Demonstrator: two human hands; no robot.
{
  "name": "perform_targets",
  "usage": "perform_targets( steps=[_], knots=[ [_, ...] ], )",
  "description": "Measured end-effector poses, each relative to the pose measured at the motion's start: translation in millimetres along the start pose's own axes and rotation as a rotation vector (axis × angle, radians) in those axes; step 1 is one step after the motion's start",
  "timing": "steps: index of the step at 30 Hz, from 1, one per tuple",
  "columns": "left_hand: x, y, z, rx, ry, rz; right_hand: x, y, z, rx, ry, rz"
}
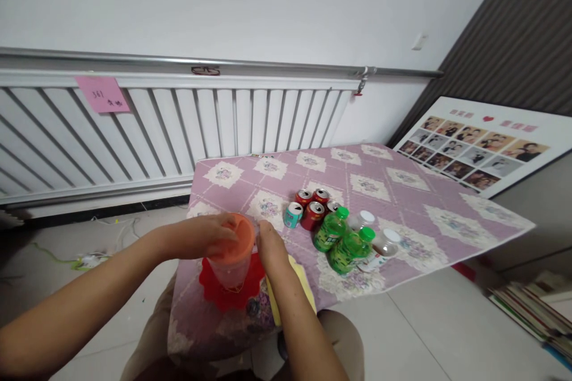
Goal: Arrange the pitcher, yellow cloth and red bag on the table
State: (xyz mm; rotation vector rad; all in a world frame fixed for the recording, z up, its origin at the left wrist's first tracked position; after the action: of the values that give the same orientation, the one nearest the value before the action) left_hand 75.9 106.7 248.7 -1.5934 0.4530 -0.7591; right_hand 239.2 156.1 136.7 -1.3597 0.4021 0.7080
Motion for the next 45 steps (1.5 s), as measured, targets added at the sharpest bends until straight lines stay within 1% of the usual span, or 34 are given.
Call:
perform_targets(
  steps=[3,7,10,13,16,20,23,25,26,29,31,34,38,41,45],
  knots=[
    [5,5.7,0,-0.024,0.020,0.027,-1,-1,-2,0.004,0.005,-0.009],
    [3,16.1,-7,-0.037,-0.021,0.162,-2,-1,-2,0.005,0.005,-0.018],
    [4,22.3,-12,-0.016,-0.028,0.230,-3,1,-1,0.012,-0.003,-0.024],
    [8,23.7,-12,0.002,-0.054,0.252,-4,3,1,0.021,-0.010,-0.036],
    [12,24.7,-5,0.006,-0.156,0.235,-5,3,-1,0.026,-0.013,-0.039],
    [11,33.1,8,0.027,-0.339,0.196,-6,2,-4,0.023,-0.011,-0.030],
    [7,34.5,13,0.052,-0.416,0.172,-6,1,-5,0.016,-0.002,-0.030],
    [3,27.3,11,0.066,-0.391,0.146,-6,1,-5,0.008,0.002,-0.032],
    [2,21.2,10,0.076,-0.349,0.140,-6,1,-5,0.005,0.004,-0.034],
    [1,2.6,3,0.117,-0.153,0.106,-5,3,-4,0.001,0.008,-0.050],
    [2,-0.7,0,0.116,-0.065,0.072,-4,4,-3,0.004,0.009,-0.069],
    [2,9.1,3,0.107,-0.066,0.098,-3,6,-1,0.008,0.002,-0.092],
    [7,24.5,14,0.141,-0.063,0.134,-1,6,-1,0.011,-0.010,-0.099],
    [7,28.2,20,0.146,-0.093,0.089,-2,5,-2,0.016,-0.025,-0.094],
    [11,26.8,28,0.165,-0.129,0.060,-4,5,-2,0.025,-0.041,-0.080]
  ],
)
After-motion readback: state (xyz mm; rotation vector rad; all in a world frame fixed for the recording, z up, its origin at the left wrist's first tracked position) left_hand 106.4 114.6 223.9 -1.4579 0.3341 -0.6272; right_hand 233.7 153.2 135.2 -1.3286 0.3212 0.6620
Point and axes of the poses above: each hand's wrist, its own z-axis towards the middle knuckle, its own y-axis out of the palm, x = y × z, the point moved 6 cm from there along z, towards the middle knuckle, and after that the axes turned 5 degrees about x, right-handed, at the moved point
